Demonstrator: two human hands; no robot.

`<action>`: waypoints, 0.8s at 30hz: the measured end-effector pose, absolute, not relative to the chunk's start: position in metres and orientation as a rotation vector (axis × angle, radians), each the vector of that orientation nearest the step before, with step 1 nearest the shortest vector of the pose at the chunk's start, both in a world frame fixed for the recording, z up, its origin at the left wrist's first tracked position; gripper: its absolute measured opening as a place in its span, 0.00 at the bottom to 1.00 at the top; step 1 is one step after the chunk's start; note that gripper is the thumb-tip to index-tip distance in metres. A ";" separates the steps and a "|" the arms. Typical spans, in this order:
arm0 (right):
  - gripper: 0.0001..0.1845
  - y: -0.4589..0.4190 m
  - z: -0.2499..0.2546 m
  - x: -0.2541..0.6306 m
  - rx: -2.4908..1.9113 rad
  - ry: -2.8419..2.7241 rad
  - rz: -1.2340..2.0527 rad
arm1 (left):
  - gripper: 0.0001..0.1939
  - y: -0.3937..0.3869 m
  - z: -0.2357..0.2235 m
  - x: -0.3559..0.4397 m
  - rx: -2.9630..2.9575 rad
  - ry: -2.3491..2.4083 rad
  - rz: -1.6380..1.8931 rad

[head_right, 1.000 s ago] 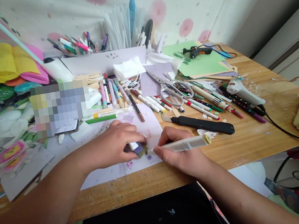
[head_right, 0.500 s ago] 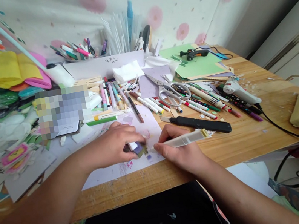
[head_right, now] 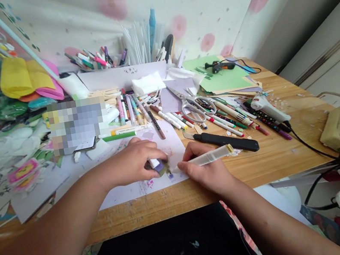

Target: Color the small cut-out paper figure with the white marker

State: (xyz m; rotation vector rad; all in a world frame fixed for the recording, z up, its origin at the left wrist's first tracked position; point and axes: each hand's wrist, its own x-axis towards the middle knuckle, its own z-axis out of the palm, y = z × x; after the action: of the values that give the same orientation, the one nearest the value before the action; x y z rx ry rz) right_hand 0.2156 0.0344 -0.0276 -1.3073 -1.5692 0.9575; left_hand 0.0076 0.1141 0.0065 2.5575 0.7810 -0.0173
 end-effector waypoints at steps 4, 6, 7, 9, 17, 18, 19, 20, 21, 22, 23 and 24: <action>0.11 0.035 -0.027 0.214 -1.322 -1.577 0.947 | 0.11 0.114 0.006 0.007 2.554 0.771 -0.015; 0.11 0.035 -0.026 0.213 -1.335 -1.588 0.939 | 0.11 0.114 0.006 0.007 2.556 0.776 -0.012; 0.11 0.034 -0.025 0.213 -1.338 -1.590 0.940 | 0.11 0.113 0.007 0.007 2.557 0.775 -0.010; 0.12 0.035 -0.024 0.213 -1.341 -1.594 0.943 | 0.11 0.113 0.007 0.007 2.560 0.771 -0.010; 0.11 0.035 -0.021 0.210 -1.336 -1.583 0.987 | 0.11 0.112 0.010 0.008 2.552 0.799 -0.039; 0.11 0.035 -0.021 0.210 -1.333 -1.581 0.992 | 0.11 0.112 0.011 0.008 2.549 0.805 -0.045; 0.11 0.035 -0.021 0.210 -1.331 -1.581 0.993 | 0.12 0.112 0.011 0.009 2.546 0.807 -0.049; 0.11 0.035 -0.021 0.209 -1.329 -1.582 0.992 | 0.12 0.112 0.010 0.009 2.546 0.805 -0.050; 0.11 0.036 -0.021 0.209 -1.328 -1.584 0.994 | 0.12 0.113 0.010 0.008 2.549 0.801 -0.046; 0.11 0.036 -0.021 0.209 -1.327 -1.584 1.000 | 0.12 0.113 0.009 0.008 2.553 0.796 -0.039; 0.11 0.036 -0.021 0.209 -1.324 -1.583 1.009 | 0.13 0.113 0.008 0.008 2.558 0.792 -0.032; 0.11 0.036 -0.021 0.209 -1.323 -1.580 1.015 | 0.13 0.113 0.008 0.008 2.563 0.789 -0.028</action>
State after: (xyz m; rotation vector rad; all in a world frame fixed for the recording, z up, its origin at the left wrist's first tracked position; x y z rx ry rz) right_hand 0.2087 0.0359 -0.0207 -1.3228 -1.5803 1.0148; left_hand 0.0081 0.1134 0.0079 2.5629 0.7890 -0.0275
